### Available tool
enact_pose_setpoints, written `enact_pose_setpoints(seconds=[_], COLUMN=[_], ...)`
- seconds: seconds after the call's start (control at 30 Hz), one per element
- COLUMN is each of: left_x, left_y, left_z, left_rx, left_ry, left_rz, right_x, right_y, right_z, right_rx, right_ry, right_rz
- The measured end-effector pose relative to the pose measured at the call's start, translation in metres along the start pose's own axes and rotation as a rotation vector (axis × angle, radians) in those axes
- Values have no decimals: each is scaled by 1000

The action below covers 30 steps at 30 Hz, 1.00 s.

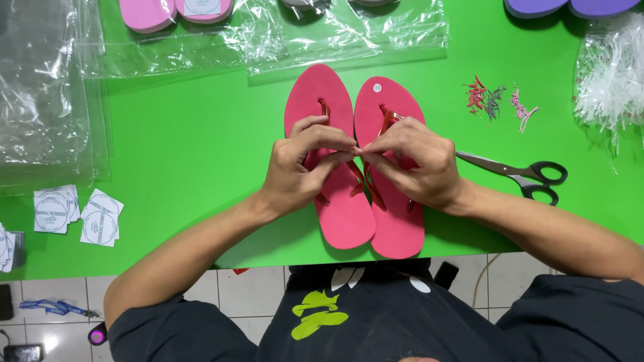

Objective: Trimming excess material from flip-flops with scissors and packaging them into plastic bags with labels.

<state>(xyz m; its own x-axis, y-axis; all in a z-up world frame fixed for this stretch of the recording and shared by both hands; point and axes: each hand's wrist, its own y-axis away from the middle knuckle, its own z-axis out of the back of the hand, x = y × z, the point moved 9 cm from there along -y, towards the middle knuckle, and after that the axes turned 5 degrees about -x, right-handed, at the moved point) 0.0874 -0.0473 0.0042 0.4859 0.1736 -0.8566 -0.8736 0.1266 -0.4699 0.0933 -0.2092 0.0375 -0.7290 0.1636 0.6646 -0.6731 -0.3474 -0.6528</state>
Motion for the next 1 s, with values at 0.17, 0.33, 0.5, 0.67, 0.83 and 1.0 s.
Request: enact_pose_setpoints(seconds=[0.17,0.33,0.5,0.67,0.83,1.0], left_x=[0,6,-7,-11,-12,-10], left_y=[6,10,5,4,2,1], left_z=[-2,-4,-4,-3,-3,-1], left_rx=[-27,-35,-29,-32,-28,-38], left_ry=[2,38,-32,-86,-64,19], left_rz=[21,33,-17,-70,-94,-53], right_x=[9,7,9,11,12,12], right_y=[-2,-1,1,1,3,2], right_z=[-4,-5,-6,-7,-6,-6], right_rx=[1,6,8,4,0,-5], right_ry=[18,0,32,50,86,51], right_rz=[38,30,76,94,112,111])
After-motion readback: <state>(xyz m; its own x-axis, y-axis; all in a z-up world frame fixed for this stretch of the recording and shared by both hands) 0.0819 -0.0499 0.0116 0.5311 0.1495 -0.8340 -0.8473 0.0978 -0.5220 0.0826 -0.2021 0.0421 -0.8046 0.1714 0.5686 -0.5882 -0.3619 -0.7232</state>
